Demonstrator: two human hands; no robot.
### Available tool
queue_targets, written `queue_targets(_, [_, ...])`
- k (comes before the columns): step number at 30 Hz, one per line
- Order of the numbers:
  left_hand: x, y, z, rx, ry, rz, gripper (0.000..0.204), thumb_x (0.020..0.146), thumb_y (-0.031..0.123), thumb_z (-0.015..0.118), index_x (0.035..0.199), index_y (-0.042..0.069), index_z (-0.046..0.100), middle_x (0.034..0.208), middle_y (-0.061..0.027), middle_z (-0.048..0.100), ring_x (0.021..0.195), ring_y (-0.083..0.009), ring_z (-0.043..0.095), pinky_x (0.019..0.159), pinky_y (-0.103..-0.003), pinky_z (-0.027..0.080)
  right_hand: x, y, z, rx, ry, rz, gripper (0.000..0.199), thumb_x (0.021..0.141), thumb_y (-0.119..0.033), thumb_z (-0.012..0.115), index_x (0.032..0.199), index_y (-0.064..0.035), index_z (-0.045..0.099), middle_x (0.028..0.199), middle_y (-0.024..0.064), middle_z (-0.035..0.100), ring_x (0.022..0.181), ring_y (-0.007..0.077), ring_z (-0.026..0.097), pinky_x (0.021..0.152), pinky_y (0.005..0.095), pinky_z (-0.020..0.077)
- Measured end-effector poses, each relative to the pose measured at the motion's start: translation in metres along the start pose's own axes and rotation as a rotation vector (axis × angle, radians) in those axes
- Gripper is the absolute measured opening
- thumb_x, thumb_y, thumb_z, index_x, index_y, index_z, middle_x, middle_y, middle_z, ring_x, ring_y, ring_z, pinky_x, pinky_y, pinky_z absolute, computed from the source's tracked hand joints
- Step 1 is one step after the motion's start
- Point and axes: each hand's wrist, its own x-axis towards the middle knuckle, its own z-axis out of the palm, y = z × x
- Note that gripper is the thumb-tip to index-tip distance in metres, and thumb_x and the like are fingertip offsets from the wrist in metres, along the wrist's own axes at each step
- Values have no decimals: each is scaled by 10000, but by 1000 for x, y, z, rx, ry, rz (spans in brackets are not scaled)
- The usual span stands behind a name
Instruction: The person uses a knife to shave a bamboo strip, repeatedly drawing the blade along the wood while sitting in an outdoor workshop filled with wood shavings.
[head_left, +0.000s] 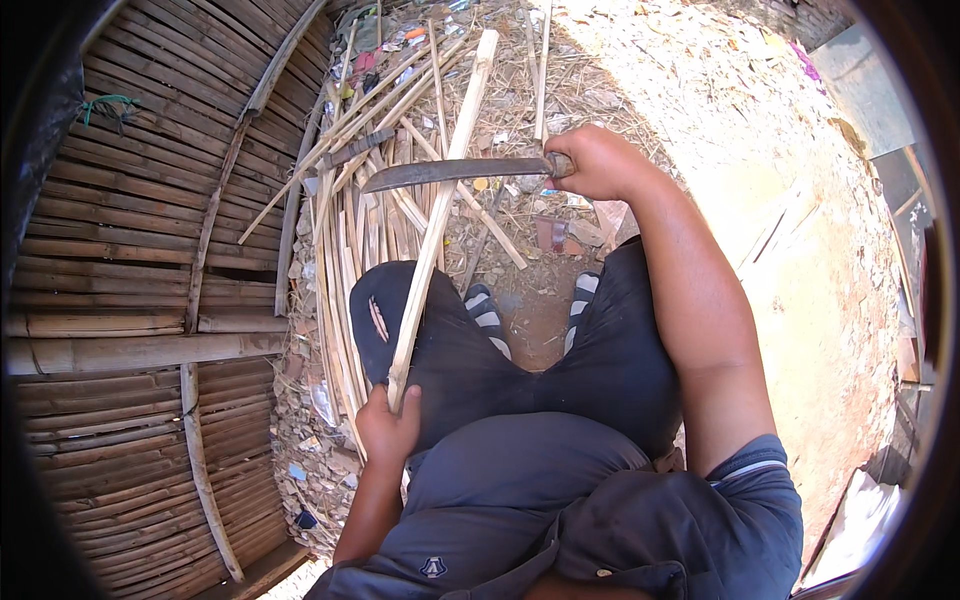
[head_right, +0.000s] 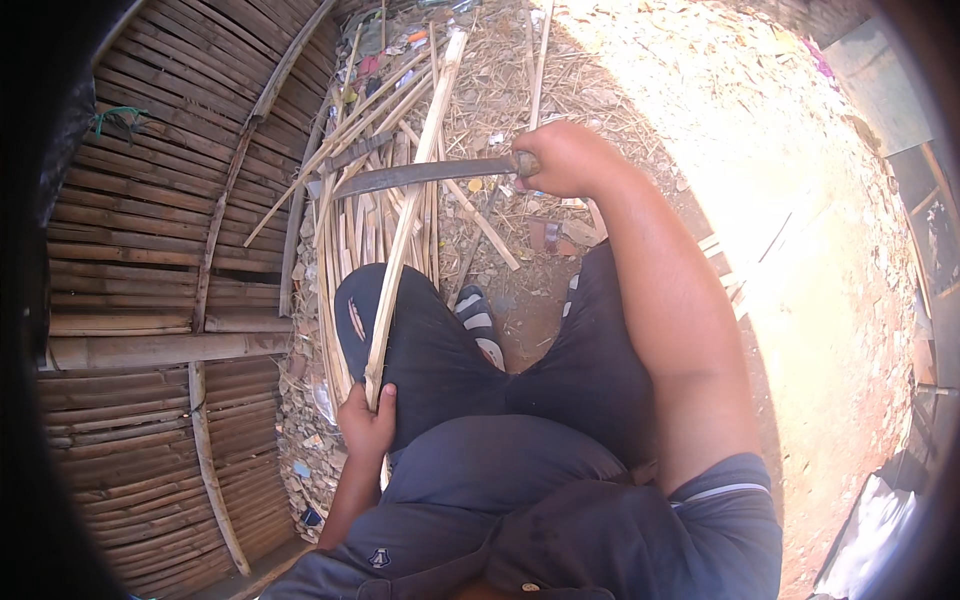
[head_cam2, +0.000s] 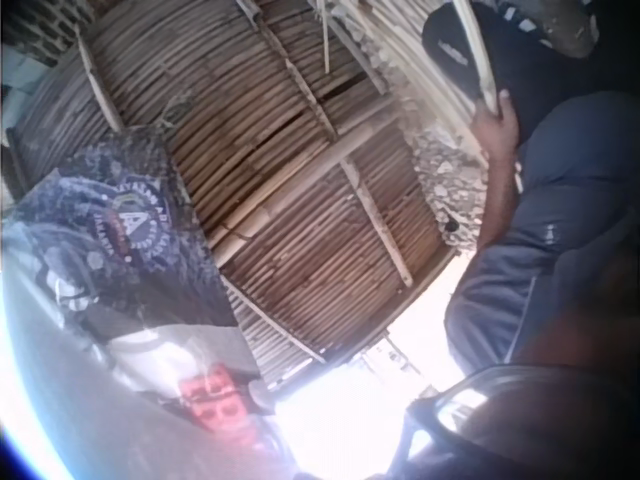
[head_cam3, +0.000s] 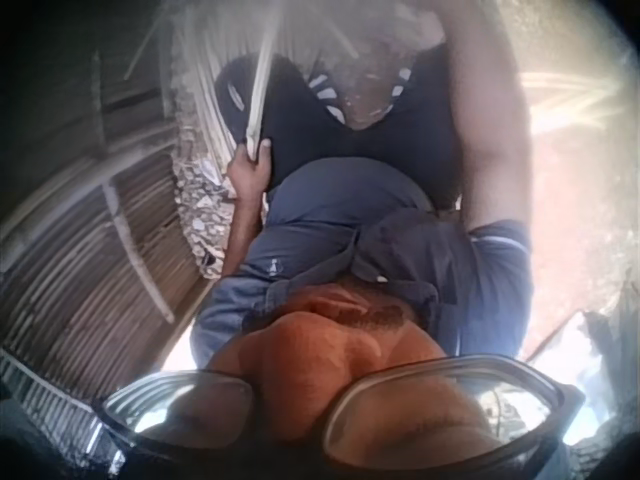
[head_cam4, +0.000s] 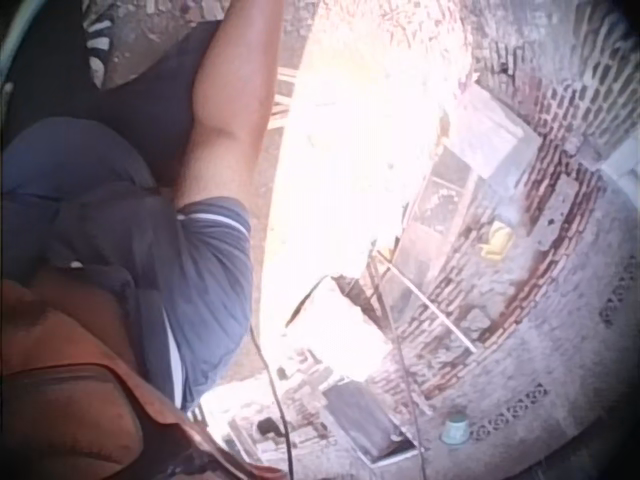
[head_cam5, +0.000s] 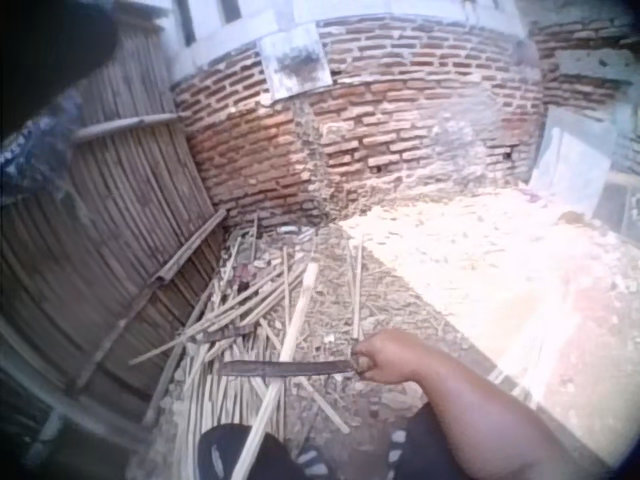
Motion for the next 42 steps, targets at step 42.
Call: queue_targets(42, [1, 3, -2, -5, -28, -11, 396, 927, 367, 797, 817, 22, 638, 683, -197, 686, 654, -403, 720, 616, -457, 554, 2, 5, 12, -4, 11, -12, 329, 824, -300, 859, 1071, -116, 741, 994, 174, 760, 979, 395, 731, 835, 509, 577])
